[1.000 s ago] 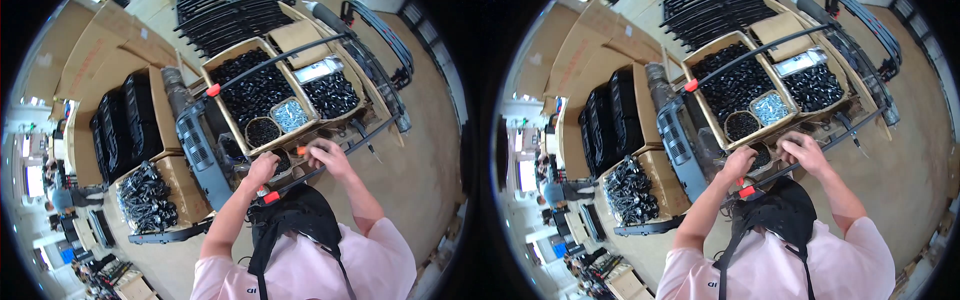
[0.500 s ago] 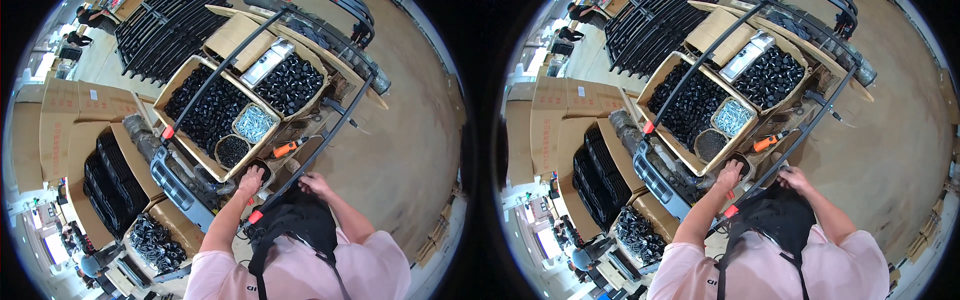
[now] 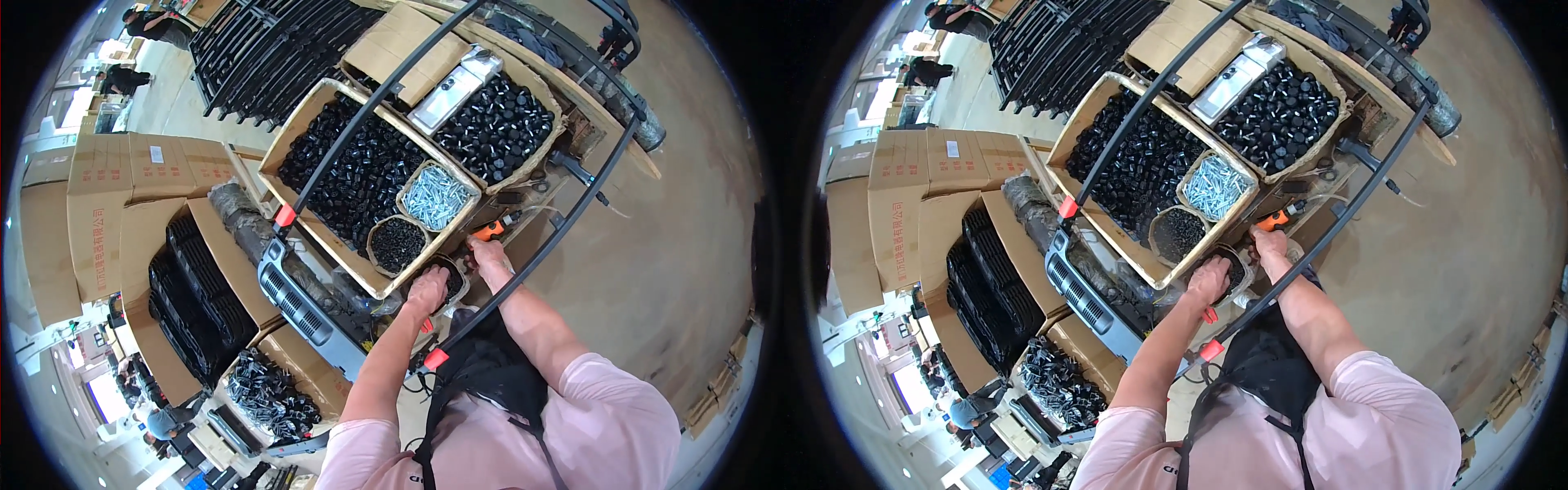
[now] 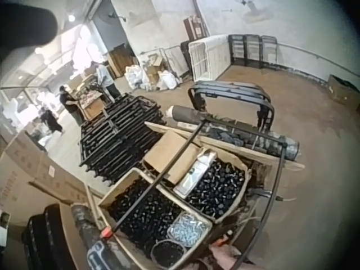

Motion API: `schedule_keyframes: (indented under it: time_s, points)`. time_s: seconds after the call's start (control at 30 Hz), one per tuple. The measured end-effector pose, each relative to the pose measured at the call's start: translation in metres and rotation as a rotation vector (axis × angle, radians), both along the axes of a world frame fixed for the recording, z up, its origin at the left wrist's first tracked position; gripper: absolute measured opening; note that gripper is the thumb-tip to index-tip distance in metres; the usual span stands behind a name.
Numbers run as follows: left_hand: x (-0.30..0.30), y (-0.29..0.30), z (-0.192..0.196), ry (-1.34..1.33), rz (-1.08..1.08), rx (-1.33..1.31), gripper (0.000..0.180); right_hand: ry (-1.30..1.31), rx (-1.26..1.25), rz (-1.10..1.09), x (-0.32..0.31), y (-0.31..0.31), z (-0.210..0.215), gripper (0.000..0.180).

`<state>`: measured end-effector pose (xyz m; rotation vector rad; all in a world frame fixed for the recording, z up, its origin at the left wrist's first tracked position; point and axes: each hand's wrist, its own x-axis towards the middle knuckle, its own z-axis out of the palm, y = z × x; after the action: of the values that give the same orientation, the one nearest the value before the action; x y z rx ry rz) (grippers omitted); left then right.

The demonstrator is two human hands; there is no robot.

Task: Assembling plastic housing and internal components for fitness equipment using a pneumatic screwdriver.

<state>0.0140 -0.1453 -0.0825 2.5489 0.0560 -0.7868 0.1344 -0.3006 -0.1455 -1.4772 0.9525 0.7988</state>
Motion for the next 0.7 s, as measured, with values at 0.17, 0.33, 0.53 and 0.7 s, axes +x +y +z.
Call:
schedule_keyframes:
  time_s: [0.17, 0.33, 0.53, 0.7]
  points:
    - [0.006, 0.006, -0.015, 0.092, 0.295, -0.238, 0.034, -0.313, -0.017, -0.020, 0.015, -0.018, 0.006, 0.030]
    - [0.011, 0.015, -0.030, 0.278, 0.664, -0.337, 0.038, 0.075, 0.355, 0.108, 0.055, -0.059, 0.023, 0.030]
    - [0.008, 0.021, -0.012, 0.588, 0.972, -0.880, 0.027, 0.012, 0.665, 0.148, 0.035, -0.108, 0.035, 0.045]
    - [0.000, 0.025, -0.008, 0.589, 1.035, -0.961, 0.026, -0.017, 0.769, -0.015, -0.017, -0.129, 0.076, 0.035]
